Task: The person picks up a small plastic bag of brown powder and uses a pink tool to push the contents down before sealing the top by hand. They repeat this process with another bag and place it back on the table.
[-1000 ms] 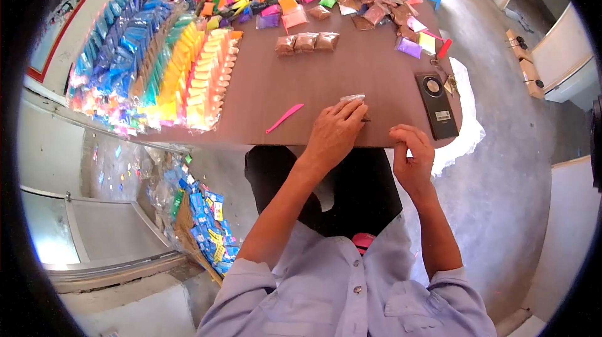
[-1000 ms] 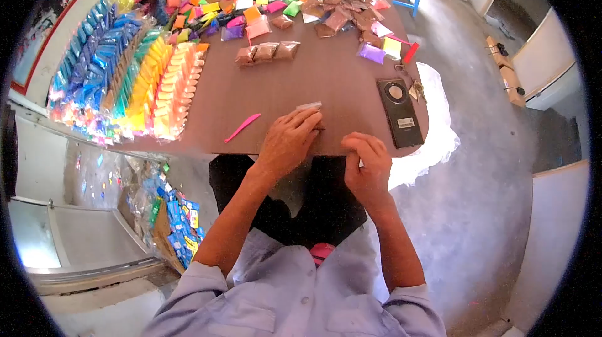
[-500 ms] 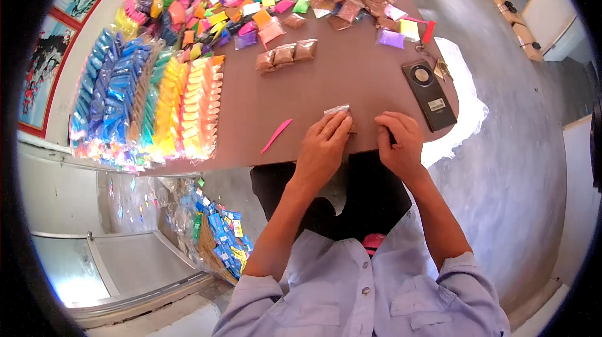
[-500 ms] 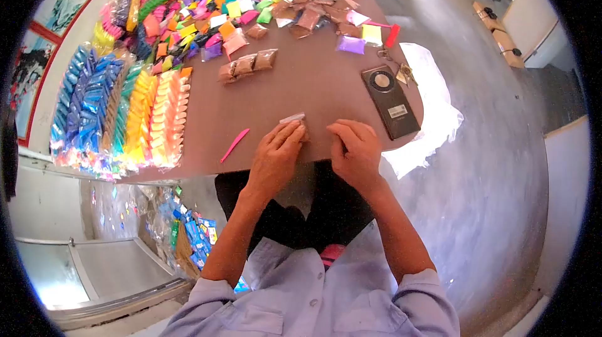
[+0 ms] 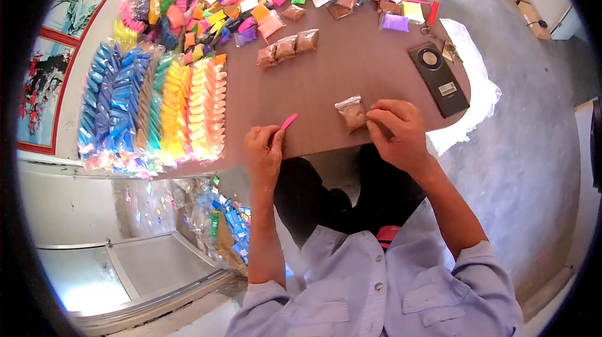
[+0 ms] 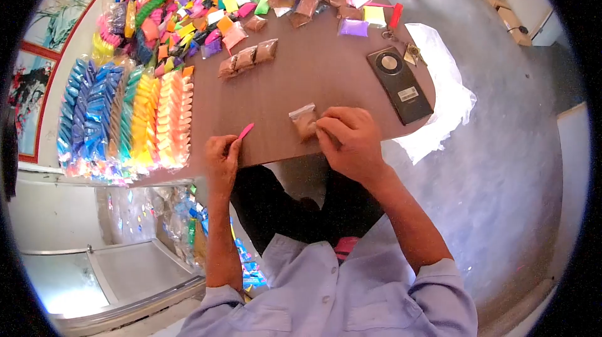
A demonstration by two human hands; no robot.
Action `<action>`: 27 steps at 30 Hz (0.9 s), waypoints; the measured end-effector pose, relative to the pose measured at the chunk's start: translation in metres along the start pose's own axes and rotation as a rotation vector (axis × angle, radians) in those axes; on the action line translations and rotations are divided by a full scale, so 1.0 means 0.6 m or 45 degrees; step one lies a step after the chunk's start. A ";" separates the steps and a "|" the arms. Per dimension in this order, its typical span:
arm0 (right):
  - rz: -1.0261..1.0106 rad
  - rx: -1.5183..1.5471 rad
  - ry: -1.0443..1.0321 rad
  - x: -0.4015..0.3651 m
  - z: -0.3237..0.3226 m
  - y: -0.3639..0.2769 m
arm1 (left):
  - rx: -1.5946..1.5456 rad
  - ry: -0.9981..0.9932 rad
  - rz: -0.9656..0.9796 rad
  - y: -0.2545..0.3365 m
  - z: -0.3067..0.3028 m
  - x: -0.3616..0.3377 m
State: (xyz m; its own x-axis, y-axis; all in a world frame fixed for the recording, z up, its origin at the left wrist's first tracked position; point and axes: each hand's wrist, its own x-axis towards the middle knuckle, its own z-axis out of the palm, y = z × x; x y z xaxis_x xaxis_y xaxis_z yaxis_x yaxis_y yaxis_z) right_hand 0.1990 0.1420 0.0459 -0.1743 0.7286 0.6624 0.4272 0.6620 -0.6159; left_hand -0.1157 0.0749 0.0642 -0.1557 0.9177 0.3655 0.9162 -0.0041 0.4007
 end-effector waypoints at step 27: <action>-0.163 -0.075 -0.124 -0.018 0.017 0.015 | -0.337 -0.165 0.182 0.148 0.063 0.069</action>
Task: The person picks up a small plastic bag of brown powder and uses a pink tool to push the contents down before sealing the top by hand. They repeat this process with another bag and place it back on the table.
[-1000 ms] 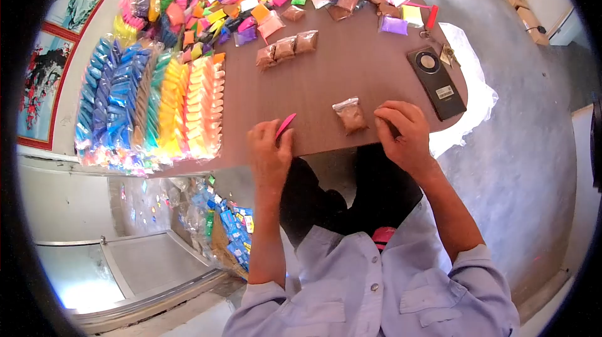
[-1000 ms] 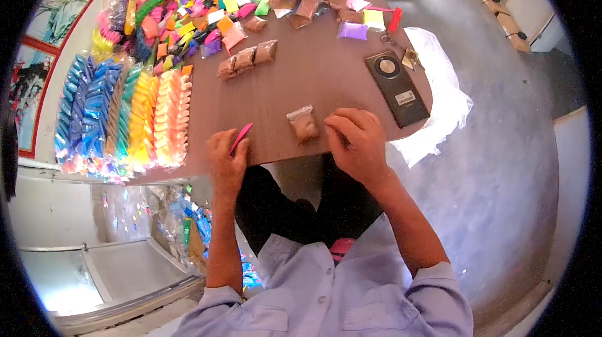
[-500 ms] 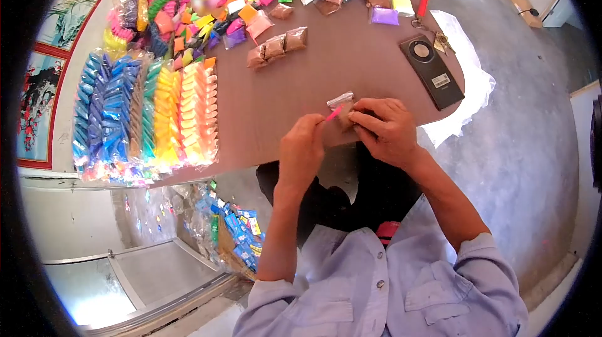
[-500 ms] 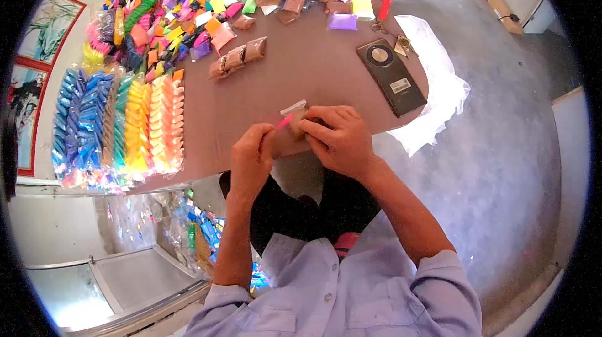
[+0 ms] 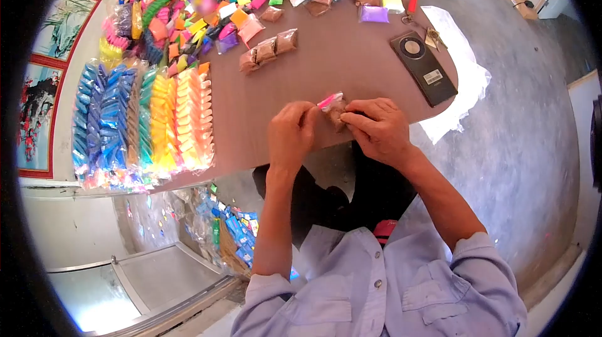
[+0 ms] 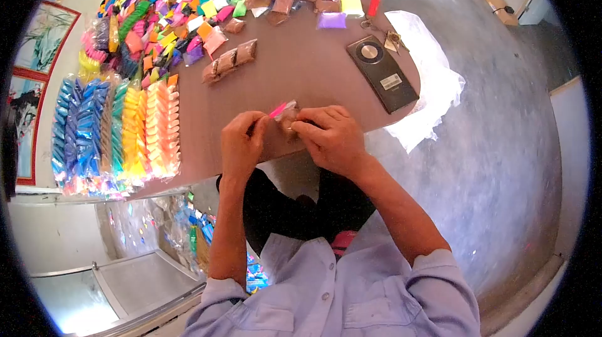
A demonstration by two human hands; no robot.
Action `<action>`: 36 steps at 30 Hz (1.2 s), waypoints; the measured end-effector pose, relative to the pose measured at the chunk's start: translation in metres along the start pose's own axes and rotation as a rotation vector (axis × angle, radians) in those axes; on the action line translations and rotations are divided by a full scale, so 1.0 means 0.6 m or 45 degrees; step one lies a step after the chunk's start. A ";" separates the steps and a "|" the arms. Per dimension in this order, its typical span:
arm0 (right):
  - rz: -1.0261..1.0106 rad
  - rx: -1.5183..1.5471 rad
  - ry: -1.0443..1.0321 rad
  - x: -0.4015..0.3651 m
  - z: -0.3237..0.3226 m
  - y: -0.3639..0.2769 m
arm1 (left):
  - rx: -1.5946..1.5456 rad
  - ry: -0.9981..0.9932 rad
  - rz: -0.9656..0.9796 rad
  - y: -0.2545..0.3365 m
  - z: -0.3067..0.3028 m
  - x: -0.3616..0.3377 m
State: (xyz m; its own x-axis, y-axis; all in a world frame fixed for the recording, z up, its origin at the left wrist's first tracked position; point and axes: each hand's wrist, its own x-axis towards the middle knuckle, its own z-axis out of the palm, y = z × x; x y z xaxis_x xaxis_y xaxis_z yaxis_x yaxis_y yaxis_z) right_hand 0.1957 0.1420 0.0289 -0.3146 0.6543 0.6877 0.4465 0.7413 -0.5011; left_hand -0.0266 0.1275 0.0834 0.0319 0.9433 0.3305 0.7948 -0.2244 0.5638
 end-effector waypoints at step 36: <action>0.014 -0.044 -0.046 -0.001 0.006 -0.003 | -0.127 0.037 -0.172 0.008 0.009 -0.041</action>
State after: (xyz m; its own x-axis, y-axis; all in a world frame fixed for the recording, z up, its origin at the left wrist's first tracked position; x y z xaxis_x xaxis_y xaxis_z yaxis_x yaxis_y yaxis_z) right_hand 0.1923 0.1404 0.0275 -0.3391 0.6677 0.6627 0.4788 0.7288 -0.4894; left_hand -0.0202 0.1046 0.0737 -0.0897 0.9593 0.2678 0.7267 -0.1208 0.6762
